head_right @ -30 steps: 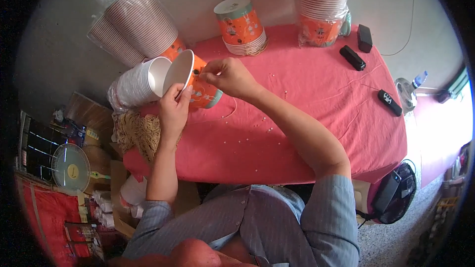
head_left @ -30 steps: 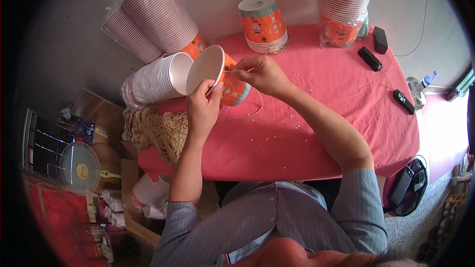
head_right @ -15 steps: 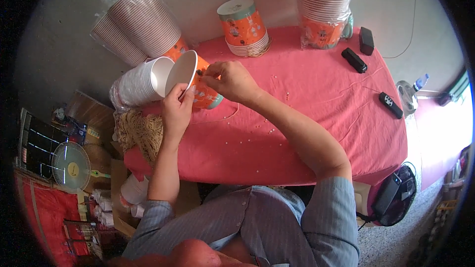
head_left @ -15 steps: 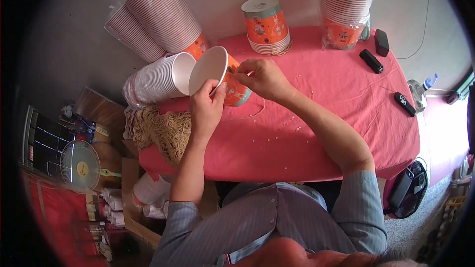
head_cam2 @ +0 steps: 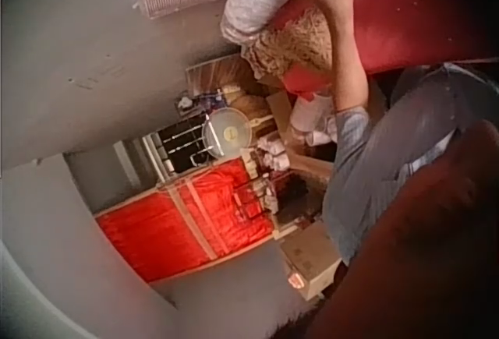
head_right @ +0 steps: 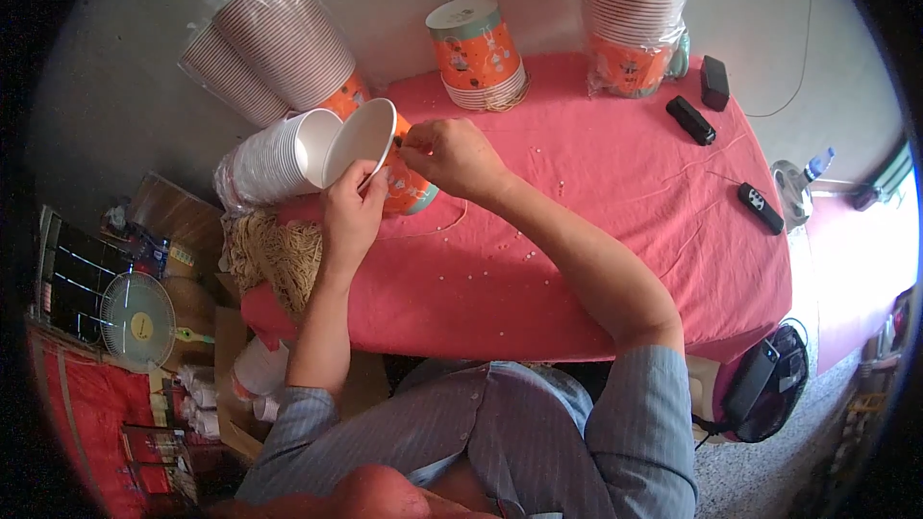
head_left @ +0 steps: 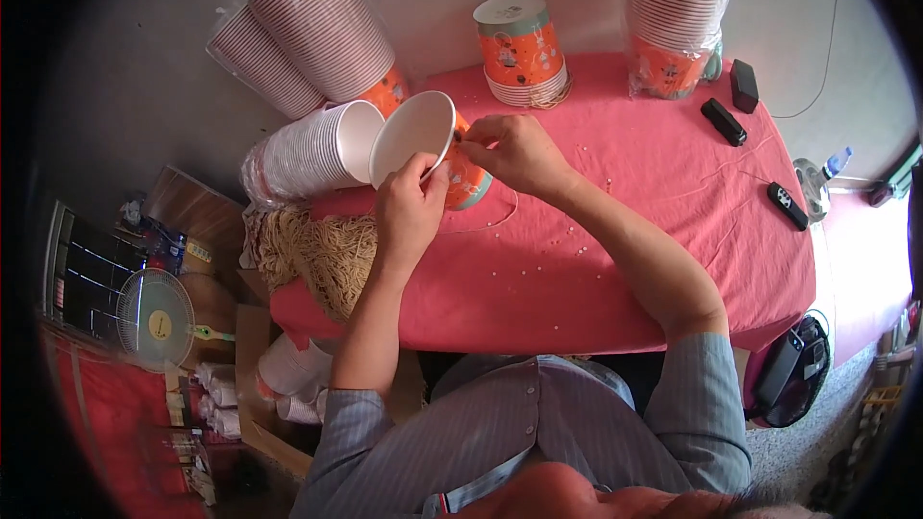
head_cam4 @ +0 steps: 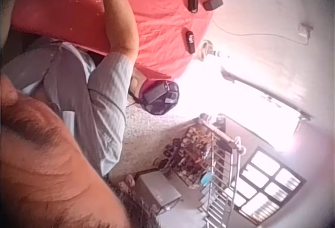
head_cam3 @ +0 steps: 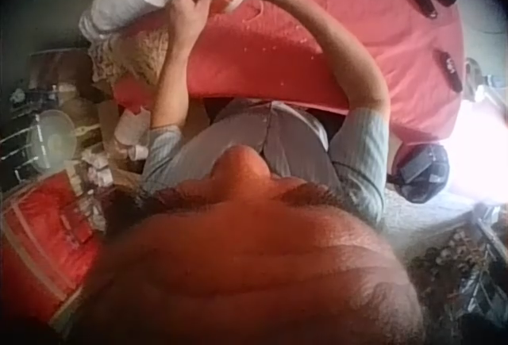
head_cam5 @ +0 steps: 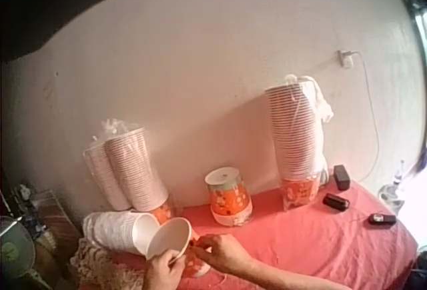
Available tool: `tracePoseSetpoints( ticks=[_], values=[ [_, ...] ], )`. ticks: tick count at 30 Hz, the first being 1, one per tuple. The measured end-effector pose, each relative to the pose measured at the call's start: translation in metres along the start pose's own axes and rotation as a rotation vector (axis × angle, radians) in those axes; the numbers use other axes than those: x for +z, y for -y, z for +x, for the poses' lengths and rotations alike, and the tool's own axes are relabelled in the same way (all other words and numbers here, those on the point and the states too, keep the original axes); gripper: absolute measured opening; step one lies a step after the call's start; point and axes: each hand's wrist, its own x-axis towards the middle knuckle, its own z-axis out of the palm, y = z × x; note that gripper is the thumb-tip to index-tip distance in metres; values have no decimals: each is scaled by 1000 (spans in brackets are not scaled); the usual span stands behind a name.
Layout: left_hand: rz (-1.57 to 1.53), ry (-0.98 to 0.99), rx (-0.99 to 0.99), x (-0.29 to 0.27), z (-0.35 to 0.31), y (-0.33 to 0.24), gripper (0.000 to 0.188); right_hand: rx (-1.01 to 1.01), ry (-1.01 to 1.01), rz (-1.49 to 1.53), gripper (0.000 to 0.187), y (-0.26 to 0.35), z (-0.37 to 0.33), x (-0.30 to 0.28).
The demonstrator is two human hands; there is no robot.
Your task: Assembling paper bowls by attaching thin wire handles to them.
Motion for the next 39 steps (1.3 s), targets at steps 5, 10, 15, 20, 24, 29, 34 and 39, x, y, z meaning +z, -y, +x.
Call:
tracePoseSetpoints(
  ticks=[5, 10, 15, 20, 24, 29, 34, 39],
  values=[
    [37, 106, -30, -6, 6, -17, 18, 1, 9, -15, 22, -6, 0, -2],
    [4, 70, 25, -4, 12, -8, 21, 22, 56, -32, 23, -5, 0, -1],
    [-68, 202, 22, -6, 28, 6, 31, 19, 48, -26, 23, -10, 0, -1],
    [-140, 481, -78, -16, 50, 8, 31, 14, 34, 20, 23, -11, -2, 0],
    [-160, 555, -65, -14, 54, 16, 27, 5, 32, -3, 24, -10, -1, 1],
    [-124, 462, -104, -15, 52, 3, 19, 26, 65, -23, 23, -12, 1, 0],
    [293, -277, 322, -7, 40, 13, 12, 112, 183, -42, 23, -20, 3, 1],
    [196, -489, 466, 0, 0, 16, 13, 237, 216, 233, 27, -34, 3, 6]
  ],
)
